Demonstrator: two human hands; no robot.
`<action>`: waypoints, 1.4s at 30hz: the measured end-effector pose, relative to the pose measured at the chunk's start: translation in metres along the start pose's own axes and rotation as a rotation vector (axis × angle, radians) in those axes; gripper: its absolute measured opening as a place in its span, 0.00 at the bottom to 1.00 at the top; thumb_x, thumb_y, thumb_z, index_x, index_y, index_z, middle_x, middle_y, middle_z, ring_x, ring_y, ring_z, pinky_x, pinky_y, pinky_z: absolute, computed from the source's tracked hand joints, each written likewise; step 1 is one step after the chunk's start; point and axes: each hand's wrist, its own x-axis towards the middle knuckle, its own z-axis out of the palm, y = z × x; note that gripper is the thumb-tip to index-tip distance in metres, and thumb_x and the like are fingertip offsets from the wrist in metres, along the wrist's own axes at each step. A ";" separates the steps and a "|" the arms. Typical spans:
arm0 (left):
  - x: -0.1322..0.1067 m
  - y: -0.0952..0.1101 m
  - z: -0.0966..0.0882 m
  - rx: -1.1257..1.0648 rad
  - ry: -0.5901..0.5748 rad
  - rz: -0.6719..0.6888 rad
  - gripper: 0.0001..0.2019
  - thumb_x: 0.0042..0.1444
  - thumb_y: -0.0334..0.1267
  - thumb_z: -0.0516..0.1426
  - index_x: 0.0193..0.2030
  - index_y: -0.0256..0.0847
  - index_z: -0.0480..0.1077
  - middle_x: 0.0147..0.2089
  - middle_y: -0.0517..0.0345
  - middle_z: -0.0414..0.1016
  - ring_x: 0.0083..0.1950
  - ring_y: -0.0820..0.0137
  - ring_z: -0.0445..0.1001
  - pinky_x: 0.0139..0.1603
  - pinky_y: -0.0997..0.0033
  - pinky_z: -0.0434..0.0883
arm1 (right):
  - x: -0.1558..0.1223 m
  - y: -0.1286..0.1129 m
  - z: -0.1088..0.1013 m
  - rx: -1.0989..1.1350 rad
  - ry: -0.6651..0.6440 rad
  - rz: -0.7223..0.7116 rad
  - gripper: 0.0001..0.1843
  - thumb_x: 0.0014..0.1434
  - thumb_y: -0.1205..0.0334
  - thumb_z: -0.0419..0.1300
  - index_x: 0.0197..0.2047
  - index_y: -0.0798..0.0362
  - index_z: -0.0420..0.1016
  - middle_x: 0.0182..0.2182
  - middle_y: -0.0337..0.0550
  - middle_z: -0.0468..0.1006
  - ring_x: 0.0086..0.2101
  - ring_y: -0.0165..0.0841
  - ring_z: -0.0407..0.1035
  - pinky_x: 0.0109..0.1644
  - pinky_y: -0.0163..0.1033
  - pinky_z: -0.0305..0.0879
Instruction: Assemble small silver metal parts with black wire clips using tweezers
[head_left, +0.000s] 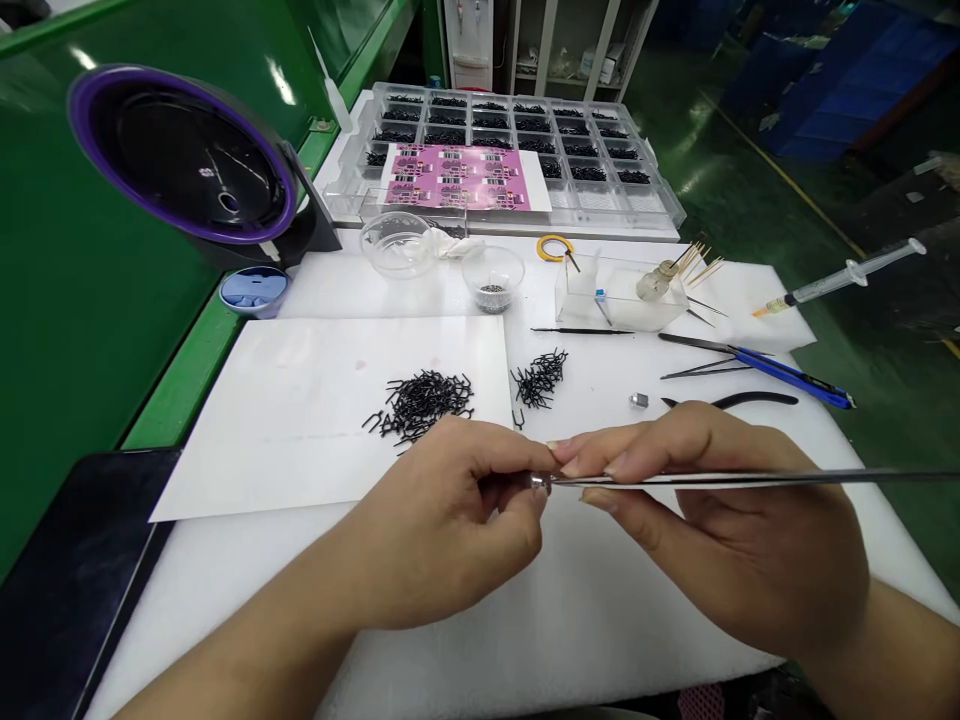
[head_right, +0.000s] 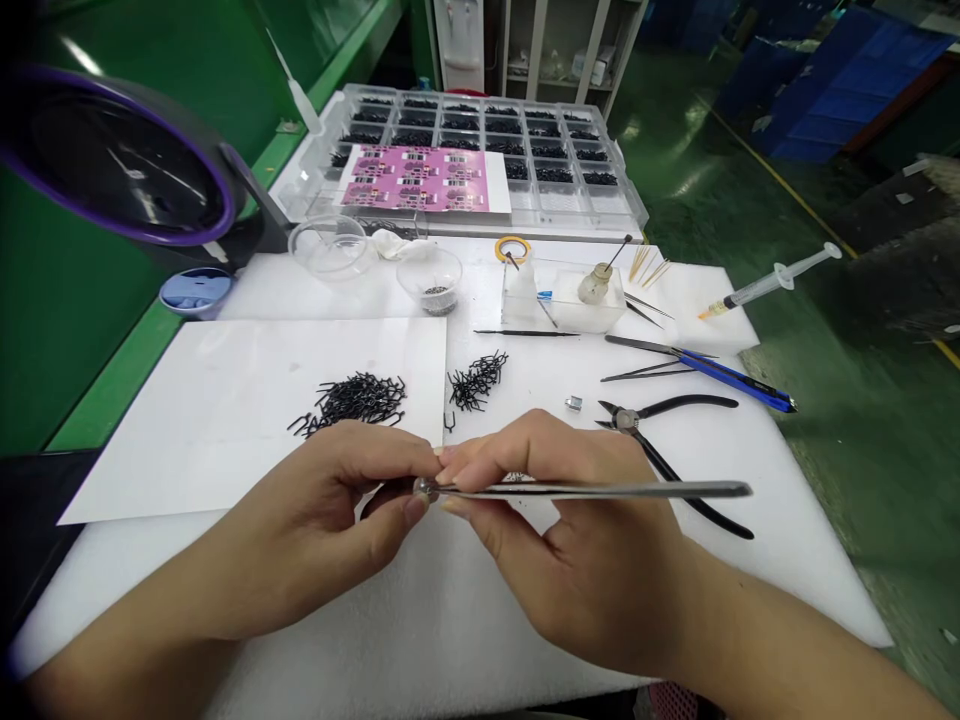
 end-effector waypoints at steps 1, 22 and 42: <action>0.000 0.000 0.000 0.005 0.002 -0.003 0.09 0.57 0.25 0.50 0.30 0.39 0.67 0.25 0.64 0.56 0.27 0.76 0.55 0.29 0.73 0.55 | 0.000 0.001 0.000 -0.006 -0.009 0.001 0.10 0.61 0.73 0.63 0.42 0.50 0.69 0.42 0.40 0.81 0.46 0.33 0.76 0.53 0.37 0.76; -0.001 -0.002 0.001 0.018 -0.005 -0.034 0.10 0.58 0.27 0.51 0.32 0.39 0.72 0.26 0.64 0.63 0.28 0.75 0.59 0.29 0.72 0.57 | -0.002 0.005 0.000 -0.043 -0.061 0.013 0.11 0.62 0.71 0.63 0.44 0.49 0.69 0.45 0.38 0.80 0.47 0.32 0.76 0.54 0.37 0.75; 0.002 -0.002 -0.001 -0.040 -0.035 -0.065 0.11 0.61 0.30 0.50 0.35 0.37 0.74 0.31 0.61 0.73 0.33 0.72 0.69 0.36 0.74 0.64 | -0.002 0.005 -0.001 -0.125 -0.068 -0.036 0.12 0.61 0.71 0.64 0.46 0.49 0.69 0.46 0.34 0.79 0.46 0.28 0.75 0.54 0.34 0.73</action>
